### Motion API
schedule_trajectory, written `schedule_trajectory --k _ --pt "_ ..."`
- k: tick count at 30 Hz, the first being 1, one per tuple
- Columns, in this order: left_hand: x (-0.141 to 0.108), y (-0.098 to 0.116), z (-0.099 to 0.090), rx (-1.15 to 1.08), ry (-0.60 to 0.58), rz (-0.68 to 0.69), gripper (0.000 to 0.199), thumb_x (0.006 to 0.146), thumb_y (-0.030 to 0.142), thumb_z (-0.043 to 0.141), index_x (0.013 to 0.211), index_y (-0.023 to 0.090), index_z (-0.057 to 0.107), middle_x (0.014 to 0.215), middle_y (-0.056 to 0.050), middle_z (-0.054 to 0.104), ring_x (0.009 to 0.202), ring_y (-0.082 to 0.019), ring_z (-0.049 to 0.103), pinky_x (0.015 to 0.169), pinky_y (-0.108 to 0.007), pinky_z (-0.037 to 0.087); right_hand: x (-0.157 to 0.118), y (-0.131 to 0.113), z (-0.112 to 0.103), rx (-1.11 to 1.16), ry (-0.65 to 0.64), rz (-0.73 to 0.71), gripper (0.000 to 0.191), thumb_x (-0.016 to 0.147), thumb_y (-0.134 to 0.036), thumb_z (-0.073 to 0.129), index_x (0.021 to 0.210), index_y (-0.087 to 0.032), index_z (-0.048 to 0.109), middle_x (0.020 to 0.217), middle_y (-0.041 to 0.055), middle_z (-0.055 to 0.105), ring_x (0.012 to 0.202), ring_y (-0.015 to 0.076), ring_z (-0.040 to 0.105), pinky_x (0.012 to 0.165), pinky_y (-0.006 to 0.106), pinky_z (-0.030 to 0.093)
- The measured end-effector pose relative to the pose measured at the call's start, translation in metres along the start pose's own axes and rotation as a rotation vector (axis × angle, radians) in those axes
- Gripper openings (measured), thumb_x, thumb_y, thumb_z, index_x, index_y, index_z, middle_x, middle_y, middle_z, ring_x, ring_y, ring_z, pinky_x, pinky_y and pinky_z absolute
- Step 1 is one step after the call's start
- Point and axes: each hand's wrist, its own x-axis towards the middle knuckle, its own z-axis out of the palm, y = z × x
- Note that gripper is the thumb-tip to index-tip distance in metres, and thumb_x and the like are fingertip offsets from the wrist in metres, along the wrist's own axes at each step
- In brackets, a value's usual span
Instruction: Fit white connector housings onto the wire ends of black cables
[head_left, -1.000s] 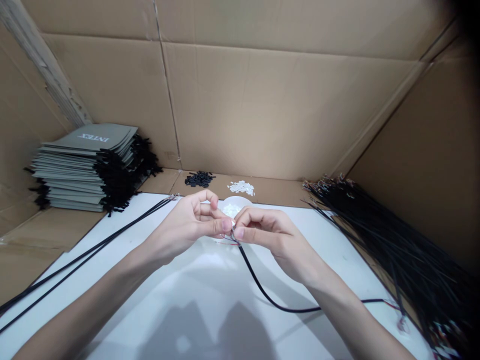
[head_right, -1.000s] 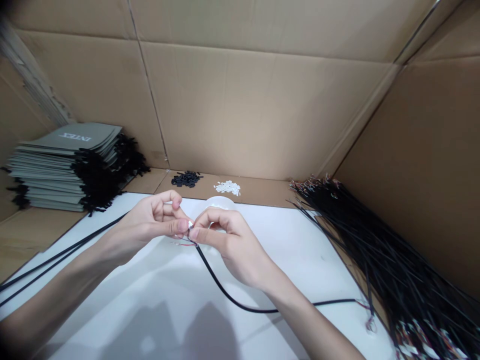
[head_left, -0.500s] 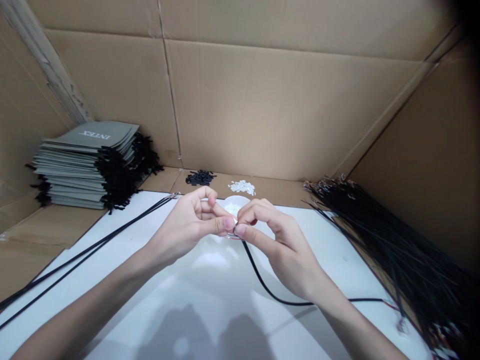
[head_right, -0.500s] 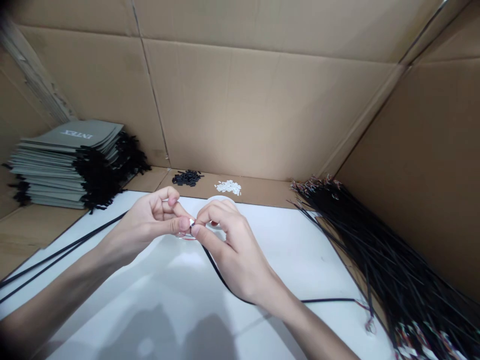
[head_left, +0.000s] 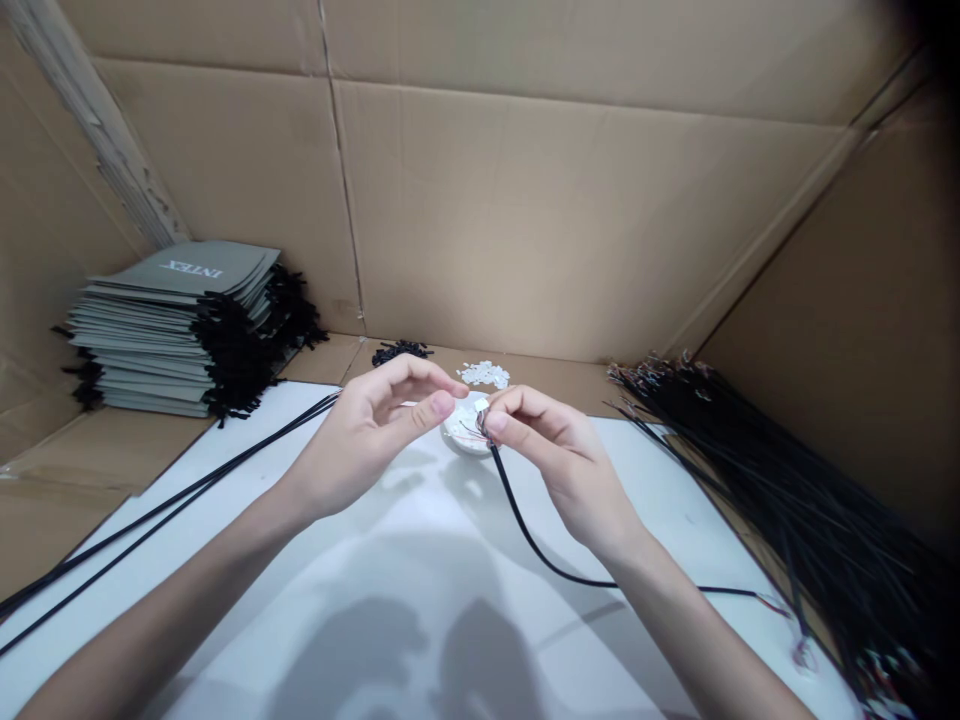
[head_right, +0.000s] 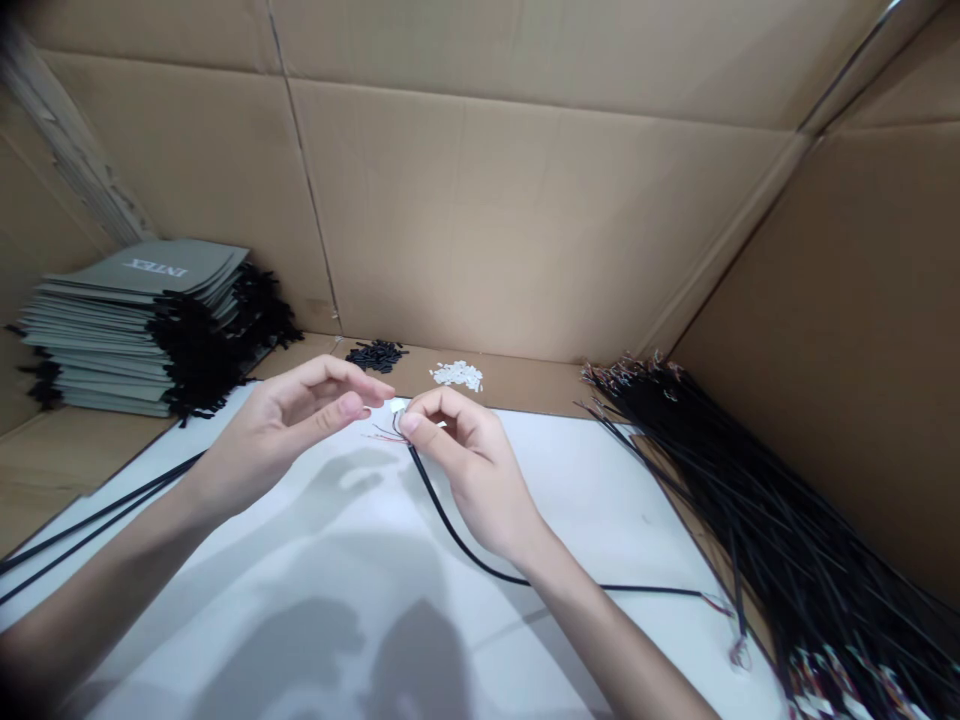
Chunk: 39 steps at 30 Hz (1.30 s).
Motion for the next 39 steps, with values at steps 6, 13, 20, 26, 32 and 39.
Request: schedule_trajectory --k 6,13,20,26,32,39 --pt "-0.003 0.002 -0.004 0.257 0.001 0.147 0.016 0.092 0.035 0.067 0.091 0.021 0.072 0.108 -0.004 0.072 0.106 -0.022 0.064 0.097 -0.029 0.046 0.003 0.002 -0.002 0.083 -0.013 0.039 0.022 0.095 -0.034 0.062 0.081 -0.019 0.058 0.077 -0.0004 0.055 0.073 0.0142 0.05 0.073 0.028 0.041" --pt "-0.003 0.001 -0.005 0.387 0.03 0.196 0.015 0.091 0.035 0.067 0.089 0.023 0.076 0.112 -0.006 0.071 0.109 -0.026 0.062 0.099 -0.035 0.044 0.004 0.002 -0.001 0.156 -0.02 0.072 0.024 0.093 -0.039 0.065 0.08 -0.019 0.059 0.08 0.0009 0.055 0.073 0.0139 0.051 0.067 0.025 0.044" --pt "0.0 0.0 -0.012 0.502 -0.074 0.235 0.023 0.099 0.034 0.053 0.088 0.023 0.069 0.113 -0.004 0.067 0.112 -0.022 0.058 0.096 -0.029 0.039 0.002 0.003 0.002 0.186 -0.07 0.074 0.021 0.095 -0.036 0.065 0.082 -0.019 0.061 0.078 0.0 0.058 0.072 0.0127 0.053 0.067 0.024 0.042" --pt "0.002 -0.003 -0.012 0.52 -0.02 0.286 0.021 0.099 0.032 0.053 0.086 0.022 0.065 0.108 -0.004 0.066 0.11 -0.022 0.057 0.095 -0.029 0.037 0.001 0.005 0.002 0.241 -0.077 0.104 0.018 0.092 -0.033 0.069 0.082 -0.018 0.064 0.077 -0.0001 0.059 0.073 0.0124 0.054 0.067 0.024 0.042" --pt "0.003 -0.003 -0.012 0.495 -0.068 0.281 0.02 0.101 0.03 0.052 0.088 0.021 0.063 0.104 -0.003 0.065 0.103 -0.019 0.058 0.091 -0.027 0.039 0.002 0.006 0.004 0.364 -0.08 0.143 0.012 0.088 -0.026 0.073 0.086 -0.018 0.065 0.08 -0.0001 0.061 0.072 0.011 0.057 0.064 0.022 0.045" --pt "0.003 -0.006 -0.016 0.496 -0.087 0.267 0.015 0.101 0.026 0.052 0.089 0.022 0.061 0.097 0.002 0.064 0.097 -0.015 0.059 0.088 -0.025 0.039 0.002 0.008 0.005 0.422 -0.078 0.194 0.013 0.085 -0.022 0.075 0.092 -0.018 0.066 0.082 0.0002 0.063 0.071 0.0099 0.059 0.063 0.02 0.047"
